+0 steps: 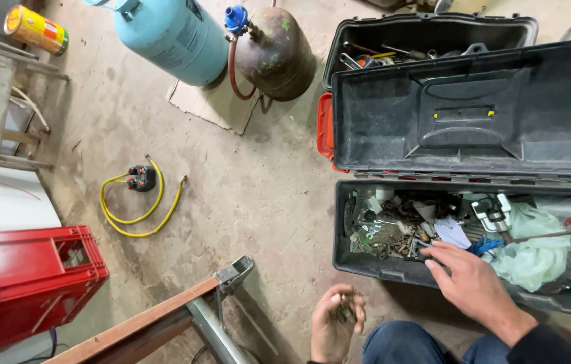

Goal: Searching through a toolbox for specific hardware components and inspecting them.

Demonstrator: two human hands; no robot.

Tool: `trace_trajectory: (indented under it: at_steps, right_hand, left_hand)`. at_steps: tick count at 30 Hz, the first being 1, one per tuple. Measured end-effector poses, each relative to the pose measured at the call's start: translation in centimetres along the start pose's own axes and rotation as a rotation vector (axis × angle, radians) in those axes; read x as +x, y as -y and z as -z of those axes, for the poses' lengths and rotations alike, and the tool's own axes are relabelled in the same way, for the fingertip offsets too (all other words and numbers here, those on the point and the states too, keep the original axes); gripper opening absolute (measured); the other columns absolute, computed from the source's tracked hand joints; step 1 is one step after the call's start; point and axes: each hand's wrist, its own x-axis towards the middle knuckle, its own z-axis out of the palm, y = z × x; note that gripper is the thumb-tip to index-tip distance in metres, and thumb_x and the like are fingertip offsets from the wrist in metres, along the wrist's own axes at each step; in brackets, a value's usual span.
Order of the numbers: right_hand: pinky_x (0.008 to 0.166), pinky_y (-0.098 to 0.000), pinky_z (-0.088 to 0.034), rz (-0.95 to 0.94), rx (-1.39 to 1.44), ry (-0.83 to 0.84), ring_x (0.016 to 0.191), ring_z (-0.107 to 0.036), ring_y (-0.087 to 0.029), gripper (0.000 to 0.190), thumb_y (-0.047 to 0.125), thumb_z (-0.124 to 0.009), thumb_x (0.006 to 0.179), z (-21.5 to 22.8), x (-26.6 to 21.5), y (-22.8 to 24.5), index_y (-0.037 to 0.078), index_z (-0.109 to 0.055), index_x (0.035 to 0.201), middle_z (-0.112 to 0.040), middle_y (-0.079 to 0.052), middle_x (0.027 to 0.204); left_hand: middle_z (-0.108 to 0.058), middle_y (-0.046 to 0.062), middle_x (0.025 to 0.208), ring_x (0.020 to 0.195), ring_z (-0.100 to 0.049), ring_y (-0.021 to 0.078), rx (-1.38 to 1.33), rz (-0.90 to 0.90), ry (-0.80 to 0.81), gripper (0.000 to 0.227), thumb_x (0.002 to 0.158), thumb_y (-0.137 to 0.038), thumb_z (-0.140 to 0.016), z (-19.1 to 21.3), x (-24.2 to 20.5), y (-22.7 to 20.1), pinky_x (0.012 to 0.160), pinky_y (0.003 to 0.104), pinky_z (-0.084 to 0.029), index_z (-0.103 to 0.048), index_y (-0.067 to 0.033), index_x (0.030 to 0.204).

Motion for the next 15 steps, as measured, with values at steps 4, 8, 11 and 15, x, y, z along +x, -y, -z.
trace_trajectory:
  at_steps: [4,8,11,15]
  right_hand:
    - [0.098,-0.0394,-0.054,0.064,0.004,0.036,0.115,-0.068,-0.031,0.032,0.019,-0.063,0.09,-2.0,4.4,-0.7,0.006,-0.071,0.117,-0.073,-0.013,0.121]
    - [0.098,-0.0425,-0.052,0.257,-0.027,0.024,0.121,-0.063,-0.034,0.029,0.012,-0.063,0.085,-4.7,9.2,-1.0,0.002,-0.067,0.113,-0.07,-0.015,0.124]
    - [0.098,-0.0436,-0.052,0.315,-0.123,0.134,0.122,-0.06,-0.036,0.034,0.005,-0.061,0.082,-6.1,12.0,-0.8,0.002,-0.063,0.116,-0.067,-0.016,0.127]
    - [0.1,-0.0448,-0.051,0.254,-0.232,0.415,0.122,-0.06,-0.034,0.05,0.0,-0.061,0.075,-7.3,13.9,-0.8,0.004,-0.06,0.125,-0.062,-0.016,0.132]
  left_hand:
    - [-0.073,0.018,0.103,0.083,-0.072,0.0278,0.024,0.011,0.106,0.029,0.096,-0.022,-0.057,-4.1,4.3,-2.1,0.064,0.038,-0.061,-0.062,-0.0002,0.114]
    - [-0.069,0.013,0.104,0.082,-0.068,0.0218,0.009,-0.057,0.086,0.021,0.101,-0.02,-0.058,-4.4,8.2,-2.7,0.066,0.034,-0.057,-0.063,-0.0026,0.112]
    - [-0.068,0.011,0.103,0.079,-0.065,0.0194,-0.011,-0.071,0.079,0.018,0.103,-0.019,-0.059,-3.9,9.0,-2.4,0.061,0.031,-0.052,-0.063,-0.0033,0.11]
    - [-0.067,0.011,0.099,0.072,-0.063,0.0178,-0.05,-0.085,0.078,0.02,0.105,-0.024,-0.059,-3.3,9.3,-2.2,0.057,0.029,-0.048,-0.062,-0.0041,0.105]
